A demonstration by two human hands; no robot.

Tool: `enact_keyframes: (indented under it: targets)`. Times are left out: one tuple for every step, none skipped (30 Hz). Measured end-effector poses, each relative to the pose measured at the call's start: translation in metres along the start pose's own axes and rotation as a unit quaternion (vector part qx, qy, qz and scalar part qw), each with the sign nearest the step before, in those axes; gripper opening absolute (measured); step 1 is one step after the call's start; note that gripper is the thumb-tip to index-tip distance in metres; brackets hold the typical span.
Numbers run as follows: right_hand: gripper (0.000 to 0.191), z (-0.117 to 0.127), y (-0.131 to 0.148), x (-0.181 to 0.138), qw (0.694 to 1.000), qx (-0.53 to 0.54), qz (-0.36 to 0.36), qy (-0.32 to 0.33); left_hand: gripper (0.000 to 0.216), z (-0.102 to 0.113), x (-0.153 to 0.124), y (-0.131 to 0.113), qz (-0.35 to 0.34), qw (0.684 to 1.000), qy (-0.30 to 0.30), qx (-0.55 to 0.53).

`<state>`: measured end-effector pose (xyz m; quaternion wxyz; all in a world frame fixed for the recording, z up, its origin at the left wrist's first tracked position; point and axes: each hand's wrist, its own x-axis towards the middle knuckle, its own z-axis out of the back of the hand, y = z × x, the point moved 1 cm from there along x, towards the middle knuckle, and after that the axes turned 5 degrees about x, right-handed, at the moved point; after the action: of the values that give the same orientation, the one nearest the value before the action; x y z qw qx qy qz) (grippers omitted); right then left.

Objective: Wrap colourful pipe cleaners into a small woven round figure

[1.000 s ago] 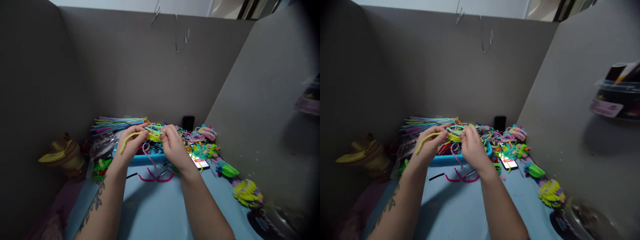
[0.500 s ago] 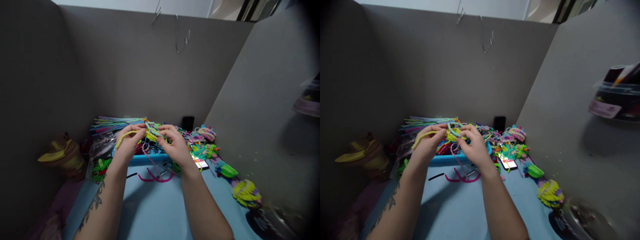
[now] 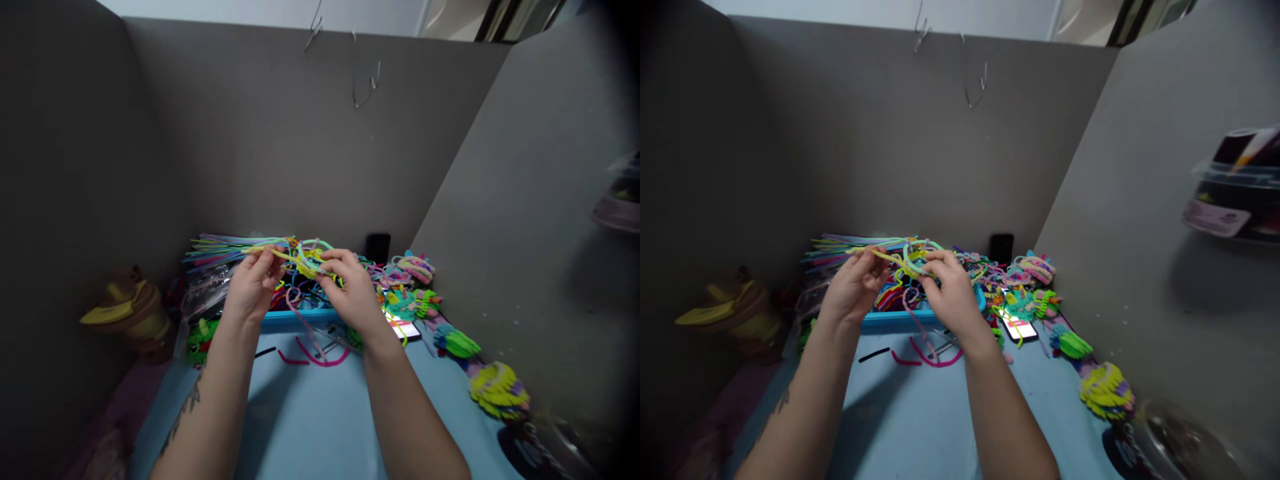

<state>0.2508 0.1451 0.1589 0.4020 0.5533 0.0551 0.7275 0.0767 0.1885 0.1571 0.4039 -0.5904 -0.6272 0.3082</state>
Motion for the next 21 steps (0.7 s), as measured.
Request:
enact_keyframes:
  targets:
    - [0.007,-0.001,0.0,0.0,1.0,-0.007,0.005,0.003,0.018,-0.001,-0.001,-0.002,0.025,0.999,-0.004,-0.031]
    - [0.007,-0.001,0.001,0.0,1.0,-0.012,0.009,0.005,0.012,-0.003,-0.002,-0.004,0.053,0.997,-0.011,-0.061]
    - [0.008,-0.001,0.001,0.0,1.0,-0.017,0.013,0.005,0.008,-0.005,-0.003,-0.006,0.078,0.993,-0.022,-0.089]
    - [0.008,-0.001,0.0,0.0,1.0,-0.02,0.015,0.003,0.008,-0.006,-0.004,-0.007,0.1,0.988,-0.034,-0.109]
    - [0.008,-0.001,0.0,0.0,1.0,-0.022,0.016,-0.001,0.009,-0.007,-0.005,-0.008,0.118,0.985,-0.044,-0.118]
    - [0.009,0.0,-0.001,0.0,1.0,-0.025,0.016,-0.007,0.009,-0.008,-0.005,-0.008,0.13,0.984,-0.048,-0.113]
    - [0.009,0.0,-0.001,0.0,0.999,-0.028,0.014,-0.014,0.01,-0.008,-0.006,-0.008,0.131,0.987,-0.044,-0.084]
    - [0.009,0.001,-0.002,0.0,0.999,-0.03,0.011,-0.019,0.01,-0.007,-0.006,-0.007,0.122,0.991,-0.035,-0.039]
    - [0.009,0.002,-0.003,0.001,0.999,-0.032,0.006,-0.023,0.011,-0.006,-0.006,-0.006,0.108,0.994,-0.025,0.012]
    - [0.009,0.003,-0.004,0.001,0.999,-0.033,0.001,-0.026,0.013,-0.005,-0.006,-0.004,0.093,0.994,-0.019,0.056]
    - [0.009,0.004,-0.005,0.001,0.999,-0.033,-0.003,-0.028,0.015,-0.004,-0.005,-0.002,0.073,0.992,-0.017,0.097]
    - [0.009,0.004,-0.006,0.001,0.999,-0.034,-0.006,-0.028,0.018,-0.002,-0.005,0.0,0.048,0.989,-0.017,0.142]
    - [0.008,0.004,-0.007,0.001,0.999,-0.035,-0.009,-0.029,0.022,0.0,-0.005,0.002,0.017,0.981,-0.016,0.194]
    - [0.007,0.005,-0.008,0.001,0.999,-0.036,-0.01,-0.03,0.025,0.001,-0.006,0.003,-0.021,0.966,-0.014,0.256]
    - [0.007,0.005,-0.009,0.001,0.999,-0.038,-0.011,-0.032,0.028,0.003,-0.006,0.004,-0.063,0.942,-0.008,0.329]
    - [0.006,0.005,-0.01,0.001,0.999,-0.039,-0.013,-0.035,0.03,0.003,-0.007,0.004,-0.103,0.912,-0.001,0.398]
    - [0.006,0.005,-0.012,0.001,0.998,-0.039,-0.015,-0.038,0.031,0.004,-0.008,0.004,-0.136,0.882,0.005,0.452]
    - [0.006,0.005,-0.013,0.001,0.998,-0.038,-0.019,-0.041,0.03,0.004,-0.009,0.003,-0.158,0.86,0.01,0.485]
    - [0.006,0.005,-0.014,0.001,0.998,-0.036,-0.022,-0.042,0.028,0.005,-0.011,0.003,-0.175,0.843,0.013,0.509]
    - [0.006,0.005,-0.015,0.001,0.998,-0.031,-0.026,-0.041,0.025,0.005,-0.012,0.002,-0.189,0.828,0.015,0.528]
    - [0.006,0.006,-0.015,0.001,0.999,-0.024,-0.029,-0.034,0.023,0.005,-0.013,0.001,-0.201,0.815,0.016,0.543]
